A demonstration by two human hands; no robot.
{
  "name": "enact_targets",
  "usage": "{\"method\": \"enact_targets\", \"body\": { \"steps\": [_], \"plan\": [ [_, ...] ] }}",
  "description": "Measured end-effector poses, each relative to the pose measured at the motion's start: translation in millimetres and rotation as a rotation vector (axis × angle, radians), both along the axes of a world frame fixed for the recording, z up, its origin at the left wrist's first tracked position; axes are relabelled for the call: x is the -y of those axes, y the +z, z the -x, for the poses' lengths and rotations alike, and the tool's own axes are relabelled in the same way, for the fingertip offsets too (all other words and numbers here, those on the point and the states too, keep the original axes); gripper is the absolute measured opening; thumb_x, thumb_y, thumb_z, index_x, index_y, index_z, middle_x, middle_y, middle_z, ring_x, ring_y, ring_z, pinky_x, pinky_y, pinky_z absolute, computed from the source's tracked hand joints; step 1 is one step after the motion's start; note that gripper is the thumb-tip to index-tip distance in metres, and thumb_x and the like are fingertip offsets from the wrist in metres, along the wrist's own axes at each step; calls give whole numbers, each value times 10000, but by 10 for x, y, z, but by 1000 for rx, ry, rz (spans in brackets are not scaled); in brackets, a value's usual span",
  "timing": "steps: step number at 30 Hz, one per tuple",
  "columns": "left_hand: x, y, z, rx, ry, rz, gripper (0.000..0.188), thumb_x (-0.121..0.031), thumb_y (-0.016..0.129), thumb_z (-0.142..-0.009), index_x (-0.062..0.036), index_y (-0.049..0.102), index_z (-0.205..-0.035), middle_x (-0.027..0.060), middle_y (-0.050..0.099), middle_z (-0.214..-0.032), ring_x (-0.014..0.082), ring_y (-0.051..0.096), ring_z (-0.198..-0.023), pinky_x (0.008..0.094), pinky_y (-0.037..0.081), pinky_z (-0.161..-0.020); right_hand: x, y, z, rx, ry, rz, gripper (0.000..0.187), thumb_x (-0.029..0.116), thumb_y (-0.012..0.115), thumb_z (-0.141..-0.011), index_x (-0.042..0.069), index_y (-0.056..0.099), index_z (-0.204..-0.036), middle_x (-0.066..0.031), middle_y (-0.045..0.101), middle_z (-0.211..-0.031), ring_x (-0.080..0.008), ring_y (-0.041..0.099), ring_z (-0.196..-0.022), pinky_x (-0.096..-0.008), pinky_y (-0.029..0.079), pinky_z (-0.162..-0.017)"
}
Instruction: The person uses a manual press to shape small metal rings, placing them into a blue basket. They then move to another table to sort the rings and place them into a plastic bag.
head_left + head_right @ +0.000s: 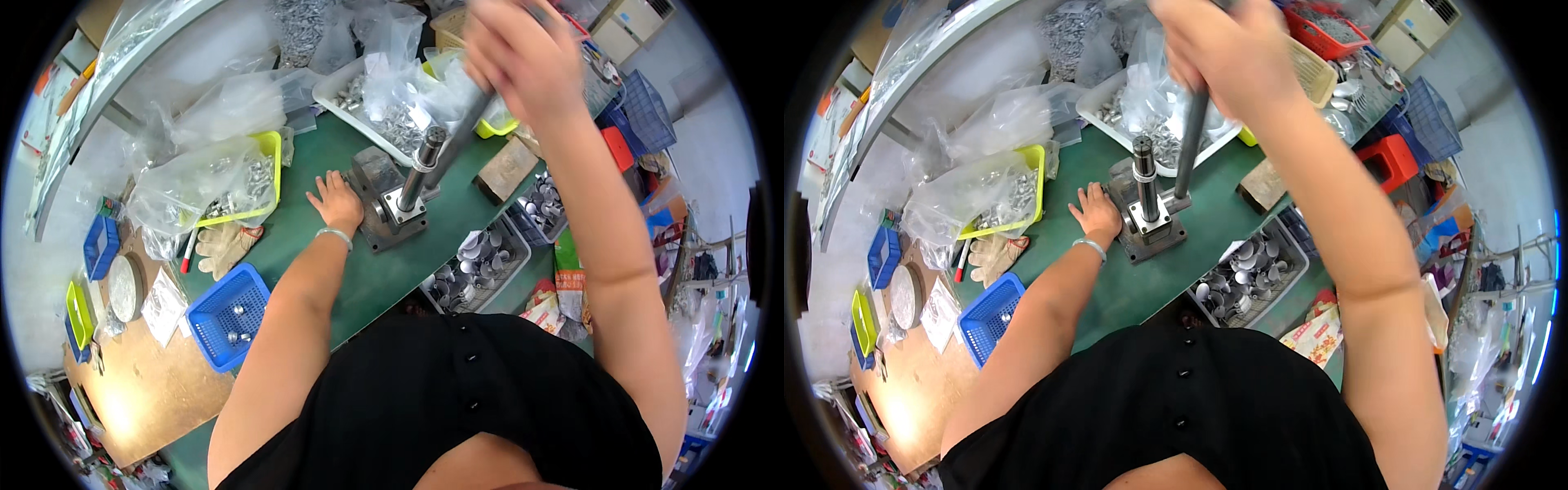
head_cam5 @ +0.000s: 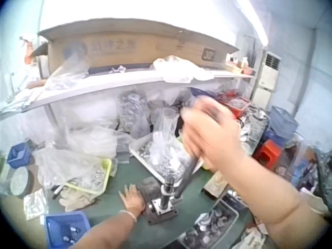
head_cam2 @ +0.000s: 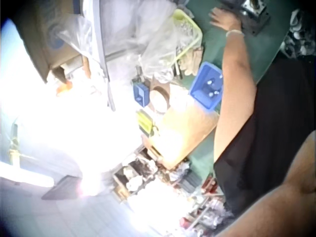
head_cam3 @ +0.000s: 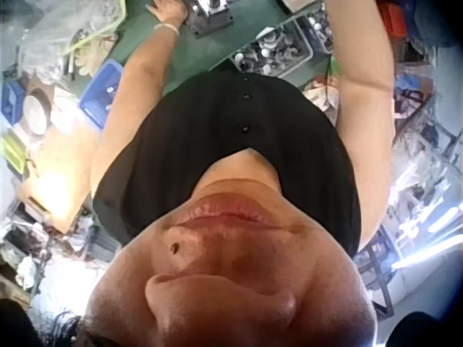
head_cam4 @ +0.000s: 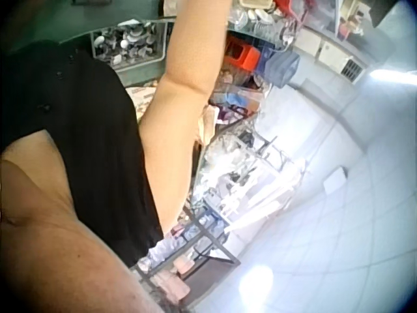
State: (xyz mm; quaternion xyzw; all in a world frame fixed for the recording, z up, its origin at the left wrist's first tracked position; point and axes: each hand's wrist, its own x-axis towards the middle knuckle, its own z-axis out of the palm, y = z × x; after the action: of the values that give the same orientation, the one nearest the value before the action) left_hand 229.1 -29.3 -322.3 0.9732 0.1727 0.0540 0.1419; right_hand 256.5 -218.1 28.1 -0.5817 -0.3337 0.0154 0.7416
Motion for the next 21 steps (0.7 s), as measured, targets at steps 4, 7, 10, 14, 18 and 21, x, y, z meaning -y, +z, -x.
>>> {"method": "enact_targets", "body": {
  "steps": [4,7,10,14,18,21],
  "plan": [
    [33,-40,-48,2,-17,14,375,-187,369,-918,-76,366,-1276,75,353,-1388,305,236,-1331,592,140,-1050,853,-500,1418,180,-24,69,236,67,557,-814,54,400,-638,-38,455,-572,-167,445,-513,-320,402,-540],
    [35,-42,-26,2,7,35,371,-186,366,-919,-75,364,-1273,80,345,-1393,298,227,-1337,590,133,-1053,1114,-867,2071,224,-249,204,226,97,564,-815,61,413,-650,-52,493,-610,-210,513,-574,-393,460,-660],
    [26,35,-18,-35,-4,48,378,-188,366,-918,-78,359,-1279,77,335,-1405,291,215,-1345,580,118,-1061,1136,-994,2180,242,-399,217,229,130,532,-850,68,426,-656,-50,501,-616,-216,522,-574,-416,469,-675],
    [64,15,-22,-26,-11,83,382,-185,374,-912,-80,358,-1279,75,333,-1411,287,210,-1349,569,109,-1068,960,-633,1616,251,-131,121,230,196,487,-892,98,441,-688,-35,485,-593,-184,522,-578,-407,471,-665],
    [6,-20,11,-22,13,60,397,-190,367,-920,-78,345,-1301,84,327,-1408,291,222,-1340,573,127,-1062,-59,-38,76,-192,-439,123,248,163,429,-904,102,533,-687,10,426,-503,-102,383,-417,-245,355,-509],
    [99,8,1,-8,-32,60,398,-176,390,-910,-74,354,-1292,78,338,-1406,286,218,-1341,573,108,-1062,-745,-244,-1501,-239,-307,572,239,173,514,-806,-24,496,-673,-145,456,-475,-252,456,-361,-401,324,-330]
  ]
}}
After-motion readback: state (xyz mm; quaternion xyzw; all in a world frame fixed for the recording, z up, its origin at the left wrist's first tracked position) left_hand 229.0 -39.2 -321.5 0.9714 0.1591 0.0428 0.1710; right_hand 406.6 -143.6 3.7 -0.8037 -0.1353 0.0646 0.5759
